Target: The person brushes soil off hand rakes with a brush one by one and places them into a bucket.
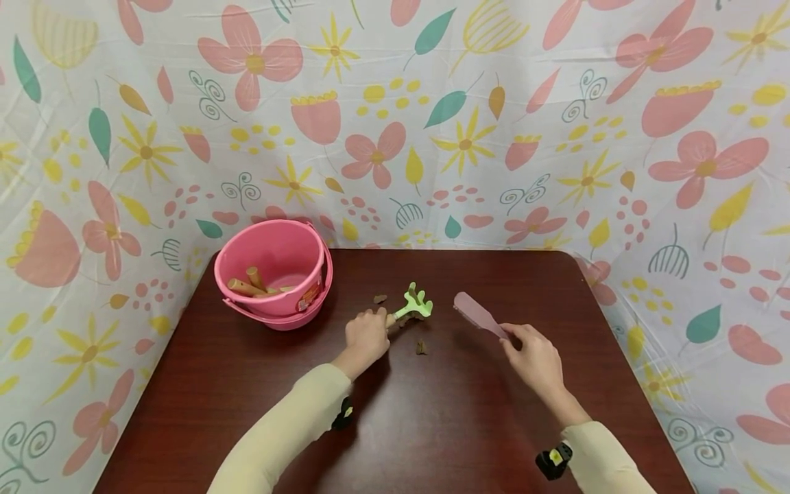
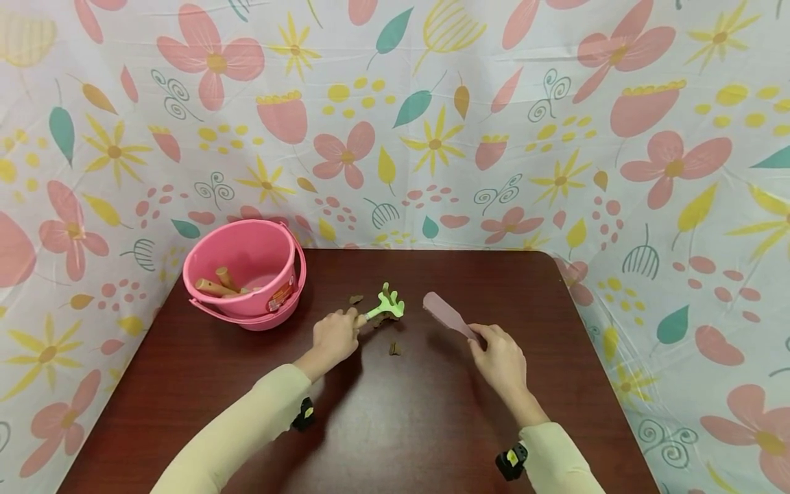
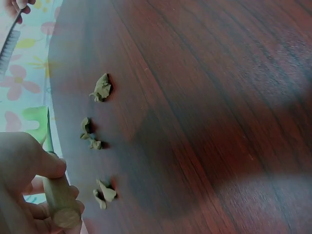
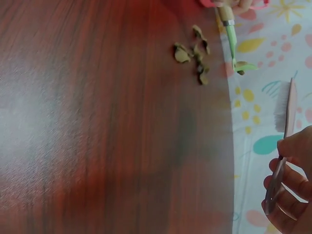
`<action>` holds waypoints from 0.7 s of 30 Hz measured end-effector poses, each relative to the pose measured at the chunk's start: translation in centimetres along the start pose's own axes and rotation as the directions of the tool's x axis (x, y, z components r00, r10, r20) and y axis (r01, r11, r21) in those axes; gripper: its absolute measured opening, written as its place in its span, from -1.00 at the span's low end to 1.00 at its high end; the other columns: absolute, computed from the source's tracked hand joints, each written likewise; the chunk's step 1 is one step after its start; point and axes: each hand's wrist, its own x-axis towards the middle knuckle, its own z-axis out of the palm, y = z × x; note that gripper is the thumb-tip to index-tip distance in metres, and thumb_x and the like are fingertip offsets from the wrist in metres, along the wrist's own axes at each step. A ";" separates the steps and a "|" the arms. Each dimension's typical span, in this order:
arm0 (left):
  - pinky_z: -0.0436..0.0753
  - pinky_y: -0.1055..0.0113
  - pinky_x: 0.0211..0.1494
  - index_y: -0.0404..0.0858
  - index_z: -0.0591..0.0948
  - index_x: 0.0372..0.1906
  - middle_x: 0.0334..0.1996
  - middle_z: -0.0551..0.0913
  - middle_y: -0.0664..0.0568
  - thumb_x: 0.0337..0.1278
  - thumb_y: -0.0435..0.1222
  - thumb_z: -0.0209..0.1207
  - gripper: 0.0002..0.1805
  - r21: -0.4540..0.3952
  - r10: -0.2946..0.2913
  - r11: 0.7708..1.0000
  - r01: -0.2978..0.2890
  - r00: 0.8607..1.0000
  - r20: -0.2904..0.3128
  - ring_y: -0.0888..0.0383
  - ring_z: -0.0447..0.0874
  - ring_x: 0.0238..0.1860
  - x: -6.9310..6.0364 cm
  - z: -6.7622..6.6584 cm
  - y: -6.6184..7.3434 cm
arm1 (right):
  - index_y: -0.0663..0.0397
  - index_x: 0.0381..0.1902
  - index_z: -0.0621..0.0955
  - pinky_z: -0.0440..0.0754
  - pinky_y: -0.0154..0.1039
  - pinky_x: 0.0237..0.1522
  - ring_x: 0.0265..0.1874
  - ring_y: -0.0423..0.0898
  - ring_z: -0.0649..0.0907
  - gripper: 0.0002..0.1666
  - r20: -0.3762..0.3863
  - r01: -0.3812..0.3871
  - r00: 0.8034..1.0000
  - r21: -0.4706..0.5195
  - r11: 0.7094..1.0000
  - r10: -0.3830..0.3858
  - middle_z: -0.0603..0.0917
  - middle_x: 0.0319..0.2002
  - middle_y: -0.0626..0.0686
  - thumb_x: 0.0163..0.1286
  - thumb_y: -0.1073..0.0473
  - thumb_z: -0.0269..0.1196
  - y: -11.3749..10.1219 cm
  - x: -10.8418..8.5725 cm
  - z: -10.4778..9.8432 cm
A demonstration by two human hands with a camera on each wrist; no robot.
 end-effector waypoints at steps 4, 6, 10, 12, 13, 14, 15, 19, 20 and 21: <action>0.53 0.13 -0.51 -0.12 0.51 -0.24 -0.48 0.53 -0.01 -0.10 -0.15 0.28 -0.71 -0.002 -0.005 1.000 0.005 1.000 -0.003 0.02 0.58 -0.43 -0.6 -0.6 -0.6 | 0.03 -0.12 0.65 0.44 -0.20 -0.58 -0.51 -0.07 0.60 -0.68 -0.006 0.017 1.000 0.013 1.000 -0.017 0.66 -0.32 0.07 0.10 0.23 0.33 -0.9 0.4 -0.1; 0.53 0.13 -0.52 -0.12 0.52 -0.23 -0.49 0.53 0.00 -0.09 -0.14 0.28 -0.71 -0.002 -0.007 1.000 0.007 1.000 -0.003 0.03 0.58 -0.43 -0.9 -0.9 -0.9 | 0.04 -0.12 0.65 0.44 -0.21 -0.58 -0.51 -0.07 0.60 -0.68 -0.010 0.030 1.000 0.018 0.999 -0.030 0.66 -0.32 0.06 0.10 0.22 0.32 -1.5 0.6 -0.1; 0.52 0.13 -0.53 -0.11 0.53 -0.22 -0.48 0.54 0.00 -0.10 -0.14 0.28 -0.71 -0.006 -0.001 1.000 0.001 1.000 -0.021 0.03 0.59 -0.42 -1.6 -1.4 -1.4 | 0.02 -0.12 0.66 0.44 -0.20 -0.57 -0.51 -0.08 0.60 -0.68 -0.008 0.046 0.999 0.030 0.999 -0.045 0.66 -0.32 0.05 0.11 0.21 0.32 -2.5 1.0 0.1; 0.52 0.12 -0.54 -0.11 0.53 -0.23 -0.49 0.53 0.00 -0.11 -0.14 0.29 -0.71 -0.011 0.008 1.000 -0.008 1.000 -0.030 0.02 0.59 -0.43 -1.9 -1.7 -1.6 | 0.00 -0.13 0.66 0.45 -0.19 -0.55 -0.50 -0.09 0.60 -0.69 -0.006 0.049 0.999 0.037 0.998 -0.049 0.66 -0.32 0.04 0.10 0.21 0.32 -2.9 1.1 0.2; 0.52 0.12 -0.54 -0.12 0.53 -0.24 -0.50 0.53 0.00 -0.11 -0.14 0.29 -0.71 -0.016 0.013 1.000 -0.013 0.999 -0.034 0.02 0.59 -0.43 -2.0 -1.8 -1.7 | 0.00 -0.13 0.66 0.46 -0.19 -0.55 -0.50 -0.10 0.60 -0.69 -0.004 0.051 0.999 0.039 0.998 -0.050 0.66 -0.32 0.03 0.10 0.21 0.32 -3.1 1.2 0.2; 0.52 0.12 -0.54 -0.12 0.53 -0.25 -0.50 0.52 0.00 -0.11 -0.15 0.29 -0.72 -0.019 0.018 1.000 -0.019 0.999 -0.040 0.01 0.59 -0.43 -2.1 -1.9 -1.9 | -0.01 -0.13 0.66 0.46 -0.19 -0.54 -0.50 -0.11 0.59 -0.69 -0.001 0.050 0.999 0.042 0.998 -0.050 0.66 -0.32 0.03 0.10 0.21 0.32 -3.4 1.3 0.3; 0.52 0.12 -0.55 -0.12 0.52 -0.26 -0.51 0.52 0.00 -0.11 -0.15 0.29 -0.72 -0.020 0.023 1.000 -0.024 0.999 -0.047 0.01 0.59 -0.44 -2.3 -2.0 -2.0 | -0.02 -0.13 0.66 0.46 -0.20 -0.54 -0.49 -0.11 0.60 -0.69 0.001 0.051 0.999 0.045 0.998 -0.051 0.66 -0.32 0.02 0.10 0.21 0.32 -3.6 1.3 0.3; 0.50 0.13 -0.58 -0.14 0.52 -0.32 -0.54 0.50 0.01 -0.13 -0.17 0.30 -0.75 -0.028 0.047 0.998 -0.050 0.995 -0.087 0.01 0.59 -0.47 -2.8 -2.2 -2.6 | -0.02 -0.12 0.66 0.46 -0.21 -0.55 -0.48 -0.10 0.61 -0.68 0.010 0.053 0.998 0.050 0.997 -0.054 0.66 -0.31 0.00 0.10 0.21 0.33 -4.4 1.7 0.6; 0.50 0.13 -0.59 -0.14 0.52 -0.33 -0.55 0.50 0.01 -0.14 -0.18 0.30 -0.75 -0.029 0.053 0.998 -0.056 0.994 -0.101 0.01 0.59 -0.48 -2.9 -2.3 -2.7 | -0.01 -0.12 0.66 0.46 -0.22 -0.56 -0.48 -0.09 0.61 -0.68 0.013 0.054 0.998 0.054 0.997 -0.055 0.66 -0.31 0.00 0.10 0.21 0.33 -4.6 1.8 0.6; 0.49 0.14 -0.60 -0.14 0.52 -0.34 -0.56 0.50 0.01 -0.15 -0.19 0.30 -0.76 -0.032 0.059 0.998 -0.063 0.992 -0.112 0.01 0.58 -0.49 -3.1 -2.4 -2.9 | -0.01 -0.12 0.66 0.45 -0.22 -0.56 -0.49 -0.09 0.61 -0.68 0.016 0.056 0.998 0.058 0.997 -0.057 0.66 -0.31 0.00 0.10 0.22 0.33 -4.8 2.0 0.7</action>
